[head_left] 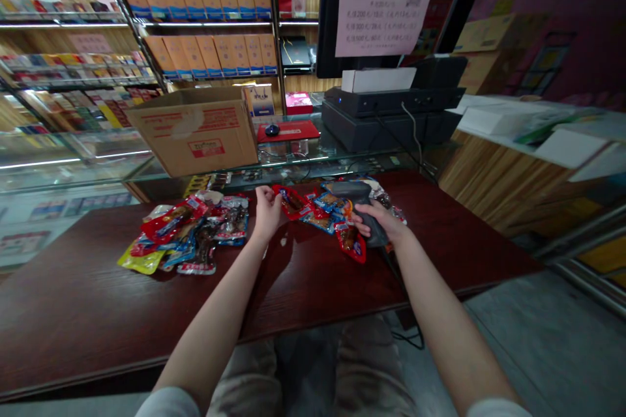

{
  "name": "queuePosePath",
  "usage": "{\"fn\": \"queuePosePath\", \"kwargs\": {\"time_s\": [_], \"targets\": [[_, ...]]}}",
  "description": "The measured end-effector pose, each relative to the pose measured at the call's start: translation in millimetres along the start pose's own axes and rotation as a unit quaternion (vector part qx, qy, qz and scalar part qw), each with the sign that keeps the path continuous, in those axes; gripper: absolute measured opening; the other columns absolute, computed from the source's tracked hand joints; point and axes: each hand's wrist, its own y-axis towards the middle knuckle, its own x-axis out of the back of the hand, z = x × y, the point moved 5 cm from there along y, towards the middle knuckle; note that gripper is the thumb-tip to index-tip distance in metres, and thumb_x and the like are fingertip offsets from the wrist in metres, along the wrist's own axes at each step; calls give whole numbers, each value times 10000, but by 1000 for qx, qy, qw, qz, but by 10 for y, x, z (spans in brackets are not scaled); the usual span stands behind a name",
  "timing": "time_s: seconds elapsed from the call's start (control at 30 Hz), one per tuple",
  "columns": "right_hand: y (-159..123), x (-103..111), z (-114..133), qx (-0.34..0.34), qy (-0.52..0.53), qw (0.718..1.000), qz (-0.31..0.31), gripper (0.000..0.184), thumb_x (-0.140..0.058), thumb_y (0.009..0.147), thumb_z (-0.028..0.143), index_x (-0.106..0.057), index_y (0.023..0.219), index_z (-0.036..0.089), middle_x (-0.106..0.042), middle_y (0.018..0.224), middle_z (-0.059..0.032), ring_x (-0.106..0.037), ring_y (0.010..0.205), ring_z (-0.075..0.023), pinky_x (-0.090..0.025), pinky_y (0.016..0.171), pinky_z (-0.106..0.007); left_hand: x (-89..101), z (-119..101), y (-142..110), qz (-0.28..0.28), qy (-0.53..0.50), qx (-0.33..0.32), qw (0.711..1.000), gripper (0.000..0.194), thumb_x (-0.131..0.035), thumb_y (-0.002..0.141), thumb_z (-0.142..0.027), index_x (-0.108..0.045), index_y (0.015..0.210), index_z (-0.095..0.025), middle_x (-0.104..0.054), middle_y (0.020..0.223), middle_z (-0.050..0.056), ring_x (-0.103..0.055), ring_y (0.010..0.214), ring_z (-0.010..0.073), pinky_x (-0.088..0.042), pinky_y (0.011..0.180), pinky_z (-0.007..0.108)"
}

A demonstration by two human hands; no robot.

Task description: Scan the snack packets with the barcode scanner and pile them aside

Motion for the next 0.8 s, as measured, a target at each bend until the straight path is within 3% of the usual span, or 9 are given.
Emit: {"fn": "queuePosePath", "kwargs": {"time_s": [0.1, 0.2, 0.3, 0.43, 0.8], "targets": [[-13, -42, -21, -22, -32, 999, 5, 349, -753, 762, 402, -513, 890, 184, -499, 600, 62, -400, 385, -53, -321, 355, -189, 57, -147, -49, -24, -12, -37, 999, 309, -465, 862, -156, -351, 1137, -238, -641, 1097, 65, -674, 994, 132, -530, 873, 267], [-6, -52, -51, -39, -54, 998, -1, 389, -767, 750, 426, -527, 921, 173, -501, 599, 65, -407, 387, -52, -324, 357, -187, 68, -223, -81, -40, -9, -80, 996, 386, -481, 838, -111, -387, 1193, -229, -650, 1080, 60, -675, 986, 142, -536, 890, 296], [-1, -70, -73, -51, -67, 996, 4, 422, -781, 733, 435, -535, 948, 168, -502, 598, 67, -408, 387, -52, -337, 357, -190, 69, -292, -131, -52, 24, -182, 982, 343, -484, 830, -90, -477, 1152, -210, -660, 1024, 52, -671, 944, 158, -544, 875, 320], [-29, -96, -73, -64, -81, 995, 10, 434, -783, 728, 427, -533, 971, 168, -508, 598, 66, -412, 385, -53, -330, 353, -190, 45, -407, -254, -45, 111, -308, 944, 288, -457, 859, -68, -562, 1092, -201, -654, 1122, 93, -636, 1070, 187, -511, 974, 352], [-47, -157, -50, -53, -116, 991, 36, 362, -762, 745, 403, -487, 834, 186, -496, 577, 65, -415, 383, -54, -357, 360, -200, -37, -461, -342, -8, 193, -343, 919, 327, -414, 925, -88, -544, 1206, -193, -637, 1230, 120, -621, 1167, 180, -493, 1030, 335]]}}
